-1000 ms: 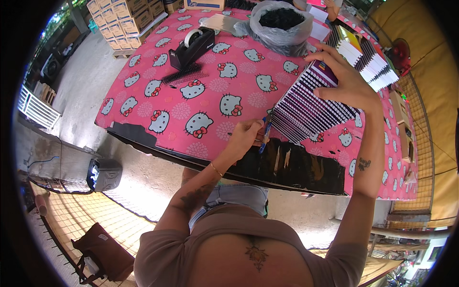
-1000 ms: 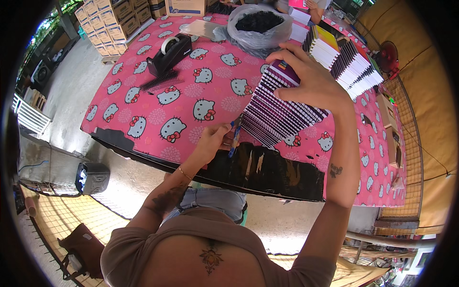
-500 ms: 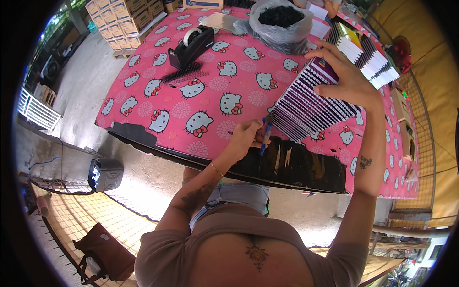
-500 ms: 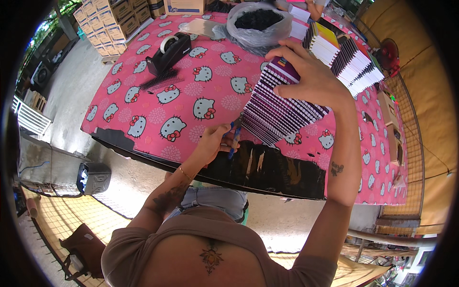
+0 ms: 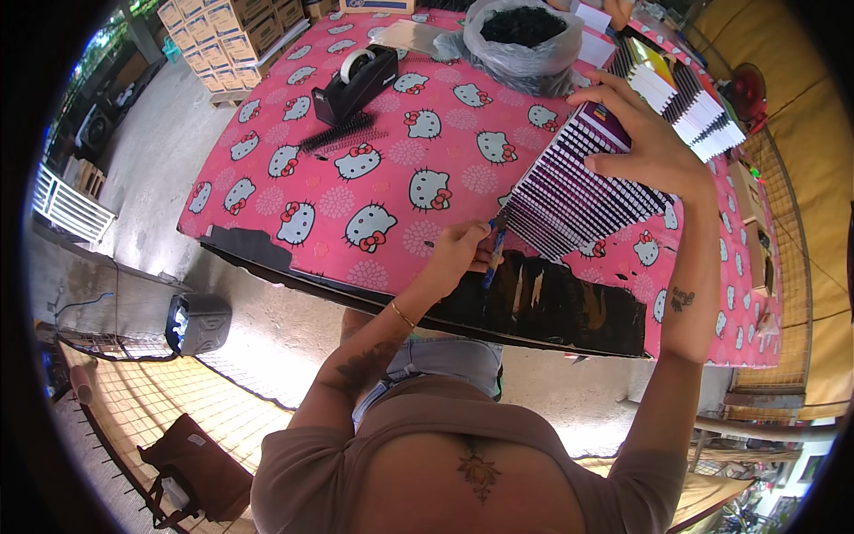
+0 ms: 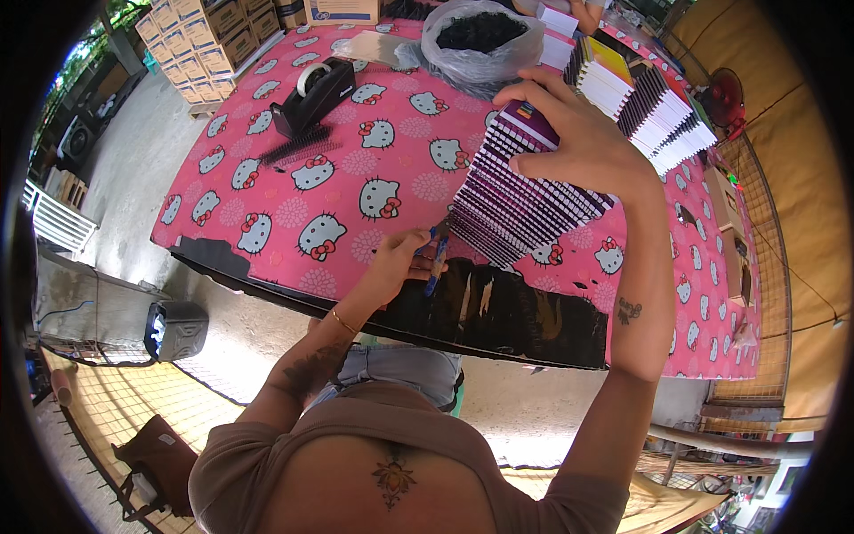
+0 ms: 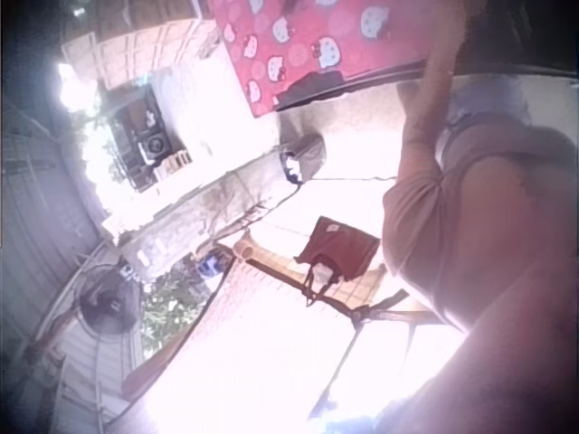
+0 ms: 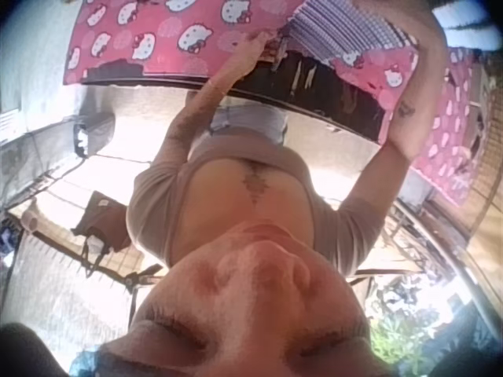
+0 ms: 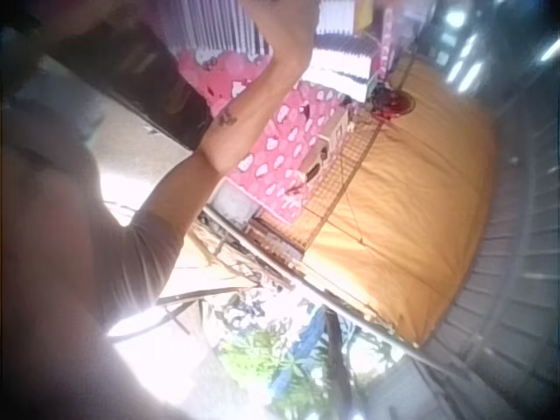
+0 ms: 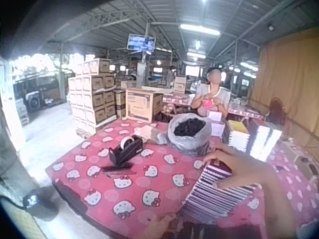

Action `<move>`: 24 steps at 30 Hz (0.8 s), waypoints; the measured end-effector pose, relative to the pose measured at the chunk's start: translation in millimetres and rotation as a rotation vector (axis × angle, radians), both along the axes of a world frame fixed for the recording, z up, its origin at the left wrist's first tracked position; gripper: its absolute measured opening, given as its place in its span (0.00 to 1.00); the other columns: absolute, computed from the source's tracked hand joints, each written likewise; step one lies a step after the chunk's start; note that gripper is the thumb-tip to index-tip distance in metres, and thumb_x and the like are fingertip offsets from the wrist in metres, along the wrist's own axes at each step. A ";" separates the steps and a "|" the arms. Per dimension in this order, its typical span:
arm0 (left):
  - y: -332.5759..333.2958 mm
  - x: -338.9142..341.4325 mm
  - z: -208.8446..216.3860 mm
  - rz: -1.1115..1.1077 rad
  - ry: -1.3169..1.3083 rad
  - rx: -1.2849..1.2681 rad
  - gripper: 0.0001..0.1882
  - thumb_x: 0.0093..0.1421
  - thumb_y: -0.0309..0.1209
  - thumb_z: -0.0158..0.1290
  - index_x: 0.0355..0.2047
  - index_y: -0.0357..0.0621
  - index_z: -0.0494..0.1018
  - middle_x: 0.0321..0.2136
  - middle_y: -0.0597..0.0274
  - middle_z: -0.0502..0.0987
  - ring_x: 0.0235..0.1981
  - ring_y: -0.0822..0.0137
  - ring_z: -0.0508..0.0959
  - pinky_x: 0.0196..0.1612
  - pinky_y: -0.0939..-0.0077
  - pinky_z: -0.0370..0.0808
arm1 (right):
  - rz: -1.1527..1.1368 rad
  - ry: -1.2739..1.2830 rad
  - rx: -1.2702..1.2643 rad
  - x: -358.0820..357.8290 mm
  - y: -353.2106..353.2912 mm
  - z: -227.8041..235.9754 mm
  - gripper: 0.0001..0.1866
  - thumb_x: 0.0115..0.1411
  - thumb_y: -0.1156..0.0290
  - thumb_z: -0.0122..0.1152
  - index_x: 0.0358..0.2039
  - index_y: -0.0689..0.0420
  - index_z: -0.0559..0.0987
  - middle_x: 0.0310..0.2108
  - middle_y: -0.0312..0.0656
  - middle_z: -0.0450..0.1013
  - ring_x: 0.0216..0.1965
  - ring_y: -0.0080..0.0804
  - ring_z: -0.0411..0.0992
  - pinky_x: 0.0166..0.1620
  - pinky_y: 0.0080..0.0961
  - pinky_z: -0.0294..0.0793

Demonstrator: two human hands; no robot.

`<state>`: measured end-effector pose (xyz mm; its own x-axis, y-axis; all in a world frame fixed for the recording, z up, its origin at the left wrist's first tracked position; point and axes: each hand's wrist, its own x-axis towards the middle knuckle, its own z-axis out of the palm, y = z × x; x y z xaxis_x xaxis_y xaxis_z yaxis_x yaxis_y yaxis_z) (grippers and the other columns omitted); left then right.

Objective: The person uses scissors to cut small black ties from the spiral bindings of several notebooks stacked on a table.

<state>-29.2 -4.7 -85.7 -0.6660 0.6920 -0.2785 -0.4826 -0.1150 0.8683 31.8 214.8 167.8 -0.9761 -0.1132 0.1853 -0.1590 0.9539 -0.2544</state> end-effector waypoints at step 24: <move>-0.7 -2.3 8.0 -0.009 -0.124 0.029 0.17 0.64 0.36 0.45 0.40 0.31 0.71 0.27 0.53 0.77 0.25 0.61 0.81 0.29 0.70 0.81 | 0.005 0.013 0.011 1.2 2.6 -1.4 0.30 0.46 0.59 0.65 0.52 0.43 0.70 0.61 0.42 0.59 0.60 0.46 0.62 0.59 0.33 0.63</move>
<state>-31.6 -5.4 -77.7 -0.6214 0.7067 -0.3383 -0.5872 -0.1341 0.7983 32.9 217.4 166.5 -0.9731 -0.1198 0.1970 -0.1666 0.9560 -0.2414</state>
